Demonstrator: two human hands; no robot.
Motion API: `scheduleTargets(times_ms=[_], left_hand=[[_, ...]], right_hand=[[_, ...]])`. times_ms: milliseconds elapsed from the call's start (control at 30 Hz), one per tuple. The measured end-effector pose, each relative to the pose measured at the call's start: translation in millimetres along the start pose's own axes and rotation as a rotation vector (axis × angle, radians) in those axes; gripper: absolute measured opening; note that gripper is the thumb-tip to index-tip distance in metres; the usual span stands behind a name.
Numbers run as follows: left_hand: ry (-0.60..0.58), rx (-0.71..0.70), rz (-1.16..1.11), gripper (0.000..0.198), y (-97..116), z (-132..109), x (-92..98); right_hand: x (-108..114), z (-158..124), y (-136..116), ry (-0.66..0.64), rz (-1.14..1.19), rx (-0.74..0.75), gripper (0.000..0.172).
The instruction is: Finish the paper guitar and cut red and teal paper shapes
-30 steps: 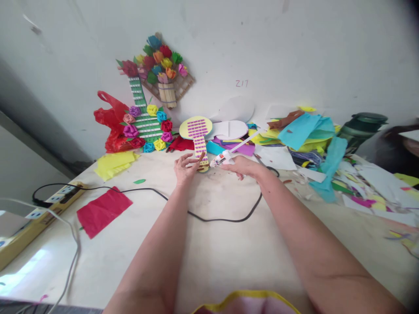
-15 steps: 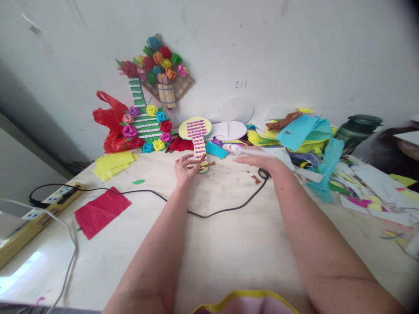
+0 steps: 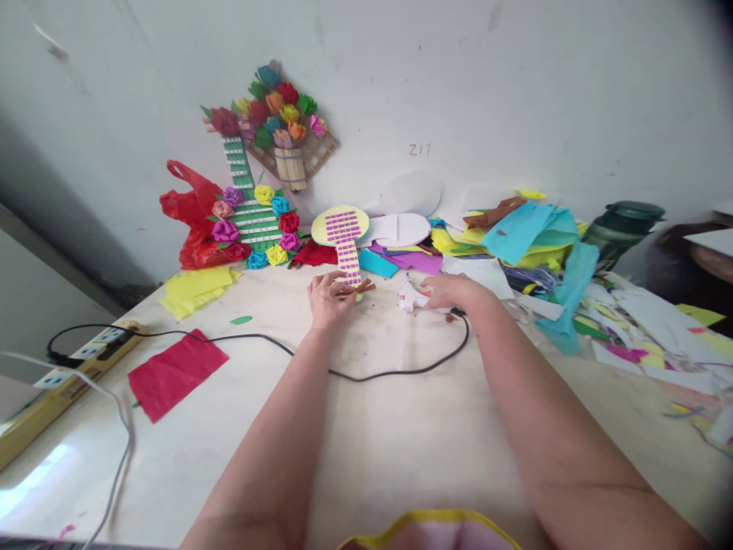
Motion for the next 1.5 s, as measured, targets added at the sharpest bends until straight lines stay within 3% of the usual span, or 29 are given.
scheduleTargets(times_ms=[100, 200, 300, 400, 567, 667, 800, 933, 1067, 1233, 1500], left_hand=[[-0.035, -0.052, 0.059, 0.007, 3.5, -1.1, -1.7], [-0.043, -0.105, 0.087, 0.007, 2.2, -2.0, -4.7], [-0.016, -0.161, 0.095, 0.006, -0.3, -2.8, -6.7], [-0.002, -0.208, 0.111, 0.004, -0.1, -3.5, -7.2], [-0.017, -0.273, 0.140, 0.007, 5.8, -4.5, -5.8], [-0.021, -0.268, 0.135, 0.008, 7.0, -5.2, -6.0], [-0.029, -0.213, 0.097, 0.010, 4.4, -5.6, -6.5], [-0.028, -0.140, 0.010, 0.021, -1.3, -2.5, -3.7], [0.073, 0.032, -0.050, 0.026, -13.5, 1.8, 0.0], [0.131, 0.259, -0.051, 0.028, -26.5, 0.4, -2.2], [0.064, 0.382, -0.021, 0.031, -28.2, -1.4, -6.0]], right_hand=[[12.5, -6.6, -13.9, 0.187, -0.092, 0.036, 0.044], [8.7, -6.7, -34.5, 0.356, 0.074, 0.205, 0.037], [-11.1, 2.6, -54.4, 0.346, 0.441, 0.313, 0.037], [-29.1, 11.8, -68.1, 0.296, 0.741, 0.241, 0.036], [-38.1, 11.4, -82.2, 0.238, 1.012, 0.124, 0.017], [-38.6, 8.9, -86.6, 0.203, 1.150, 0.128, 0.009], [-39.2, 9.0, -86.9, 0.135, 1.235, 0.181, 0.012], [-39.8, 11.8, -82.8, 0.199, 1.175, 0.145, 0.012], [-42.5, 14.3, -82.0, 0.291, 1.131, 0.074, 0.014], [-46.9, 19.4, -85.0, 0.277, 1.154, 0.025, 0.015], [-48.4, 26.1, -86.4, 0.275, 1.139, -0.009, 0.016]])
Point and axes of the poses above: each hand's wrist, its own z-axis towards the middle knuckle, its own x-axis out of the back of the hand, y = z × x, the point moved 2 cm from there along z, towards the middle knuckle, and after that the axes turned 6 degrees about z, right-handed, at the moved point
